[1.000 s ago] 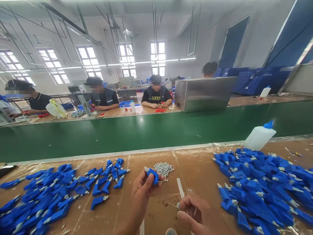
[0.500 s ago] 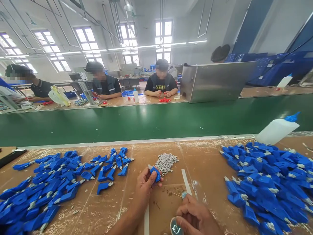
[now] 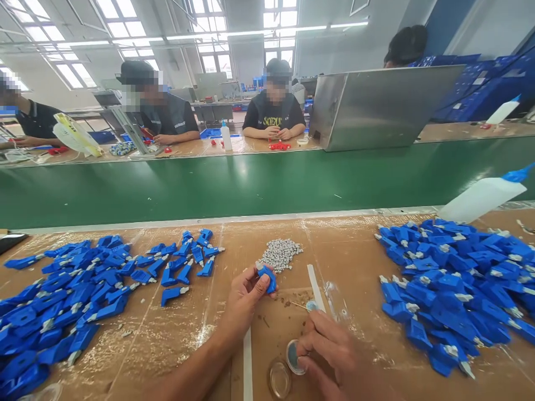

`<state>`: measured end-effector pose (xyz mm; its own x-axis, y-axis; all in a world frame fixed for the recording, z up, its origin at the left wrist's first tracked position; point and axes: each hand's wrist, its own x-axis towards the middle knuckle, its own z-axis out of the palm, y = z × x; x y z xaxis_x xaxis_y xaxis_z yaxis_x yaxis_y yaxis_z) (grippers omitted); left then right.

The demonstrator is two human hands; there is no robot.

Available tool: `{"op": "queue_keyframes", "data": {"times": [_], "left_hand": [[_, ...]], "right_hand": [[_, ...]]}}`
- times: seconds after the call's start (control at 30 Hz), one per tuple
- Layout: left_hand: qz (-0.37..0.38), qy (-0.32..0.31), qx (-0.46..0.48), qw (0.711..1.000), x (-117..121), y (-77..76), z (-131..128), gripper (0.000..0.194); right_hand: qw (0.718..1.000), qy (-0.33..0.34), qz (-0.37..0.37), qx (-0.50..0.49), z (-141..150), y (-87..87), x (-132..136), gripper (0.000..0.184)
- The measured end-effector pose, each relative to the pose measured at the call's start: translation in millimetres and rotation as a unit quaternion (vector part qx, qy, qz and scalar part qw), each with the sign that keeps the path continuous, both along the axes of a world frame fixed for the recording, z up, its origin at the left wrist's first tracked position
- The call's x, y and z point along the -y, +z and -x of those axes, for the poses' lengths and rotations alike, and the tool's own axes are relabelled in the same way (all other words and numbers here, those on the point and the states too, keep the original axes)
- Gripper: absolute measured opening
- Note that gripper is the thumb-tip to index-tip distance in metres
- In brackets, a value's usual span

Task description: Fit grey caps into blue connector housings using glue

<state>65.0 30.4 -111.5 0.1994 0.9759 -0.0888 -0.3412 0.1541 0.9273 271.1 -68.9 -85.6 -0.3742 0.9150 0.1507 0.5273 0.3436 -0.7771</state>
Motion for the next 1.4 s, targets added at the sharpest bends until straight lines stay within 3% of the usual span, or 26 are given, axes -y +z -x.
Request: {"op": "queue_keyframes", "data": {"times": [0.17,0.27,0.43,0.63,0.73,0.8,1.07,1.27,1.4], "left_hand": [[0.07,-0.059,0.057,0.994,5,-8.1,-6,0.062],[0.151,-0.127,0.145,0.97,9,-11.4,-10,0.057],[0.183,-0.159,0.216,0.946,7,-26.9,-13,0.047],[0.155,-0.187,0.256,0.936,4,-78.0,-26,0.049],[0.137,-0.189,0.245,0.941,6,-90.0,-30,0.052],[0.132,-0.19,0.247,0.941,7,-86.9,-29,0.053],[0.164,-0.233,0.257,0.924,3,-47.7,-15,0.045],[0.168,-0.228,0.252,0.925,6,-44.2,-14,0.042],[0.173,-0.223,0.232,0.931,7,-41.9,-13,0.043]], "right_hand": [[0.987,-0.049,0.127,-0.087,-9,13.0,-7,0.033],[0.962,-0.104,0.189,-0.167,-10,18.9,-23,0.044],[0.936,-0.189,0.124,-0.27,4,21.8,-54,0.048],[0.958,-0.187,0.06,-0.209,15,7.6,-71,0.033],[0.966,-0.164,0.065,-0.189,12,0.6,-72,0.03],[0.967,-0.159,0.069,-0.185,9,-2.6,-71,0.029],[0.965,-0.172,0.06,-0.189,13,-4.3,-70,0.029],[0.963,-0.196,0.056,-0.174,18,0.8,-69,0.039],[0.978,-0.134,0.046,-0.155,14,-0.9,-68,0.033]]}}
